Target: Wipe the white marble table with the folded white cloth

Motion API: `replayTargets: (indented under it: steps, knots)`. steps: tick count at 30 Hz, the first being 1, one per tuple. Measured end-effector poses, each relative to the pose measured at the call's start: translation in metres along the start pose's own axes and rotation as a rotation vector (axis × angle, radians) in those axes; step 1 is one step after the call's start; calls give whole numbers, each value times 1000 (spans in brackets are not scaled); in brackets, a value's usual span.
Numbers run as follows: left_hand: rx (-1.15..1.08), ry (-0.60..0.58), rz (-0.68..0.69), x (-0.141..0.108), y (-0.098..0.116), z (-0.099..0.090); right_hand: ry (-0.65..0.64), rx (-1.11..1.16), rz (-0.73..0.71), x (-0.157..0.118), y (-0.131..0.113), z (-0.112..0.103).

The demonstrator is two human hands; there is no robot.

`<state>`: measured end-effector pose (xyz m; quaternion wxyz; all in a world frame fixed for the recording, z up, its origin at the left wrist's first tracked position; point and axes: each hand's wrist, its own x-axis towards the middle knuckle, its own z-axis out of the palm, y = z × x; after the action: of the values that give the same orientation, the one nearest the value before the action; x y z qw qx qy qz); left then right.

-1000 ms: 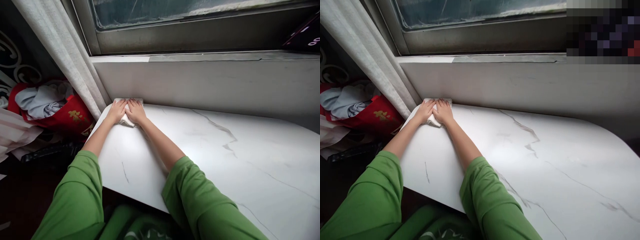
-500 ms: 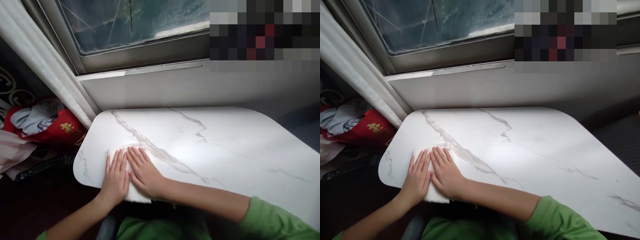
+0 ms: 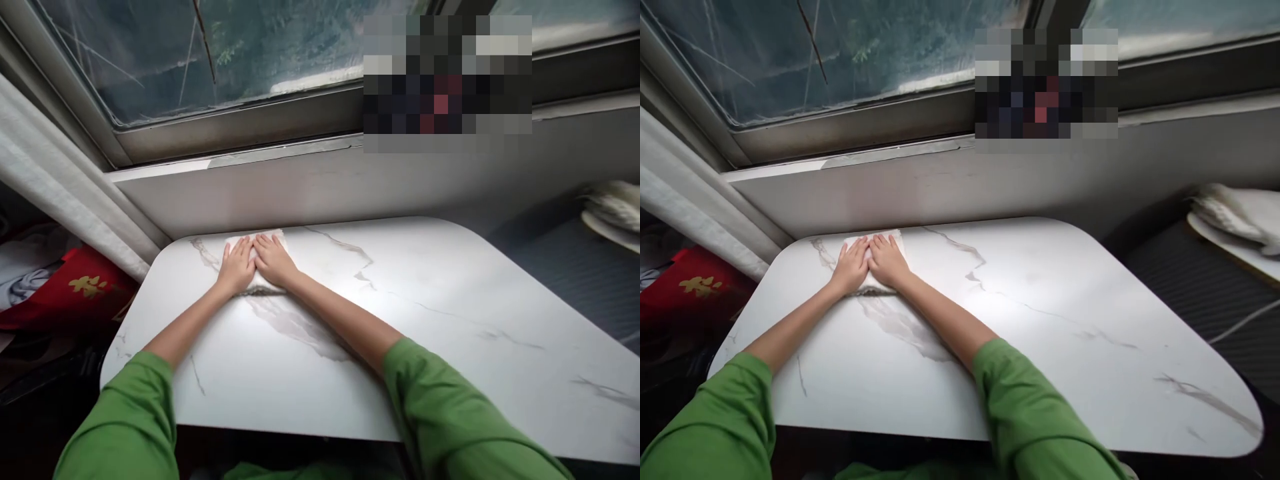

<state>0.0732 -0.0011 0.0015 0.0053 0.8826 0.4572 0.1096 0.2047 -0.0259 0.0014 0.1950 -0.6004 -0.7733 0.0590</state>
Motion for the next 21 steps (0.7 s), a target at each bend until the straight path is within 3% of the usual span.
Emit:
replayTargets:
  steps: [4,9,14,17,21]
  knots:
    - [3,78,-51,47,1,12,58,-25,21,33,32,-2]
    - [-14,113,-60,44,6,15,73,-33,17,29,33,-3]
    - [-64,114,-77,9,26,12,37,-44,22,-10,21,-9]
    - [-96,105,-51,-26,46,9,22,-54,-1,-54,10,-14]
    - [-114,2,32,-80,76,0,40,-87,4,-122,-10,-21]
